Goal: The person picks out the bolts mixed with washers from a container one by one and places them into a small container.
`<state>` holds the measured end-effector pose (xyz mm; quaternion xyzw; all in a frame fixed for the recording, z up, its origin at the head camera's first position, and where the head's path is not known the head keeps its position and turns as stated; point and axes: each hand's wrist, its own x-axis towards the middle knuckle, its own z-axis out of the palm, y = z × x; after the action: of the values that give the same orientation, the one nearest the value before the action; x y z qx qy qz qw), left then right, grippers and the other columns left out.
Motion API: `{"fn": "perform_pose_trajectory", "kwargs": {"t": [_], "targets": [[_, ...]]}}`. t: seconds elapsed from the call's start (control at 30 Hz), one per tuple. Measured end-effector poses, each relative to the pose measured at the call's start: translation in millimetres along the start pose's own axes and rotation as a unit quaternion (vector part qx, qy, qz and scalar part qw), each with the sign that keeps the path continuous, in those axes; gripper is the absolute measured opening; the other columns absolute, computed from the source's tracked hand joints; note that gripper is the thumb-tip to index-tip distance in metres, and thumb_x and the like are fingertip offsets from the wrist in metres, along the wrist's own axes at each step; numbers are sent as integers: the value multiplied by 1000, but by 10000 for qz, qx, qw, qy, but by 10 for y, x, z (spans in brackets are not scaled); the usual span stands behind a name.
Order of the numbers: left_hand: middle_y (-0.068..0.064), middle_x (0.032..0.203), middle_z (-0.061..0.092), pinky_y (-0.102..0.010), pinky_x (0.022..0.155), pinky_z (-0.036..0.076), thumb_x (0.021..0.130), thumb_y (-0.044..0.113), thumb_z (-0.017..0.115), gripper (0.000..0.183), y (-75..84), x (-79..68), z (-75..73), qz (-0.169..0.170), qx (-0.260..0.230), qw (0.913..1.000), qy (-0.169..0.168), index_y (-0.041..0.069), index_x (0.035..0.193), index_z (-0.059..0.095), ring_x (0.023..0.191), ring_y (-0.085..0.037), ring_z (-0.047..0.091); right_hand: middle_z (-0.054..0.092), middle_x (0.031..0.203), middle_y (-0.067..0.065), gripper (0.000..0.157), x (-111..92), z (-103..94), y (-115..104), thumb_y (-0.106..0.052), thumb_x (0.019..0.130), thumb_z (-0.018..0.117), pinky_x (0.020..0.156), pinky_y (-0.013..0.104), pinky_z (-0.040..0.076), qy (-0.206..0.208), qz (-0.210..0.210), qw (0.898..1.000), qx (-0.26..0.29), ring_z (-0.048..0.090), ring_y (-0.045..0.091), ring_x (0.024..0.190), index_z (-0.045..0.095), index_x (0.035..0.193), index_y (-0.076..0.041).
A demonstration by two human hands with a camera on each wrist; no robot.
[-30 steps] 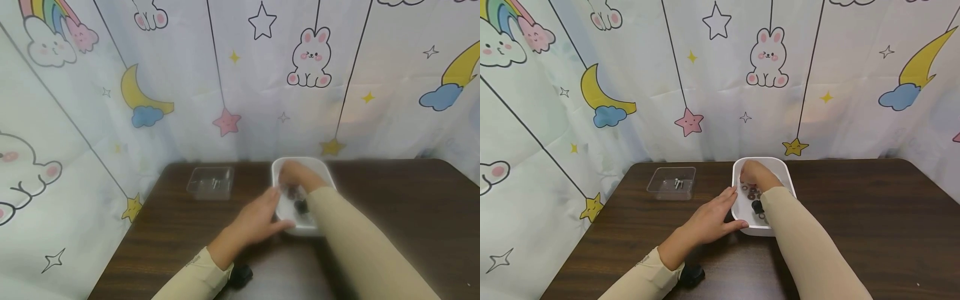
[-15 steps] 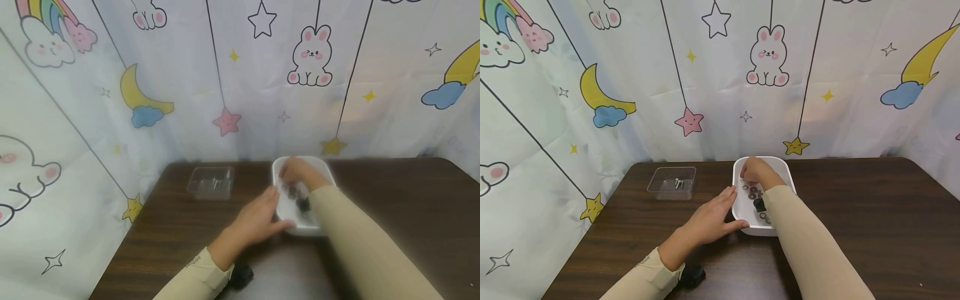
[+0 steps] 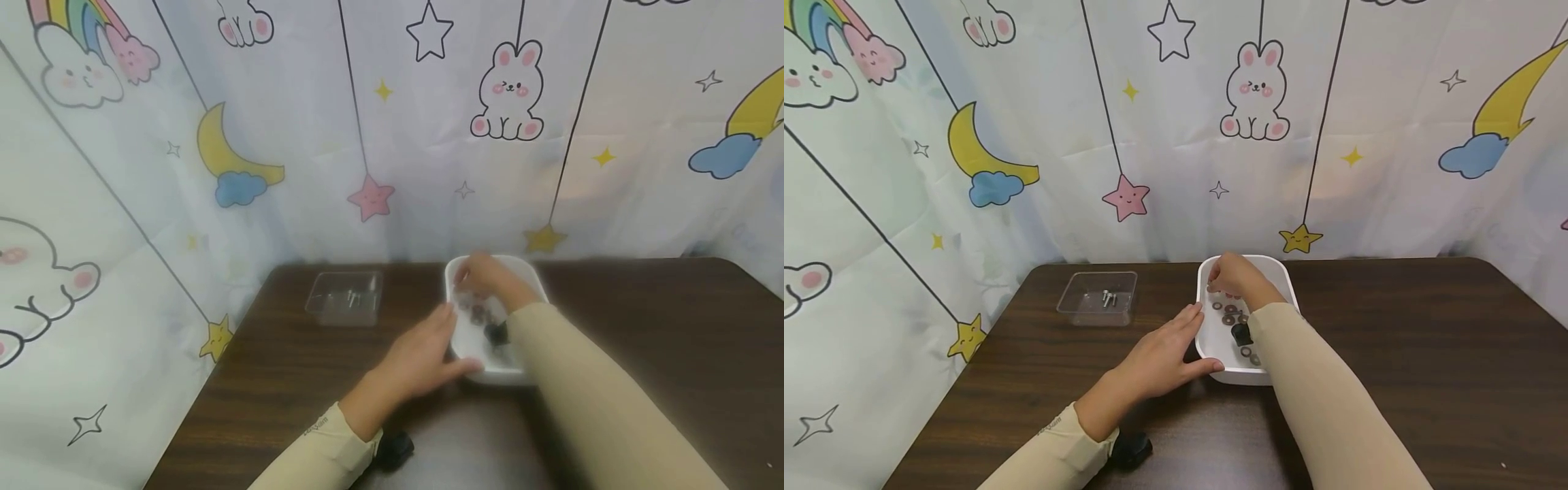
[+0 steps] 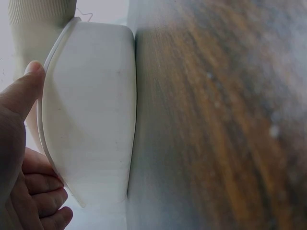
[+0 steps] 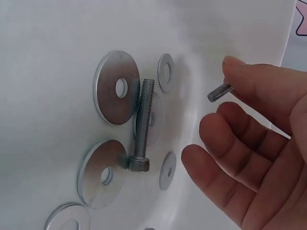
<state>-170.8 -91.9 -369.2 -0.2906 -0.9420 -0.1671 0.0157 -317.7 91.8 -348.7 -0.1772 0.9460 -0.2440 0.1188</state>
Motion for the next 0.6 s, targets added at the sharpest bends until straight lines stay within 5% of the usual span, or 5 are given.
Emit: {"fn": "perform_pose_trajectory", "kwargs": {"t": [0.33,0.6], "targets": [[-12,163,20,-42,119,28,87,74,48,100,-20,2,3,-20,1,10000,-5,4,155,27,150,-24,23,71,80,7,14,10,-40,10,-13,80,74,64,30,57,108,99,9997,183,65,20,70,74,92,-5],[-12,164,20,-40,119,29,86,74,50,100,-24,11,10,-3,-31,10000,-18,5,155,27,150,-24,24,73,83,13,28,10,-46,12,-6,80,72,64,32,60,89,328,9952,913,69,21,69,70,107,2]]}}
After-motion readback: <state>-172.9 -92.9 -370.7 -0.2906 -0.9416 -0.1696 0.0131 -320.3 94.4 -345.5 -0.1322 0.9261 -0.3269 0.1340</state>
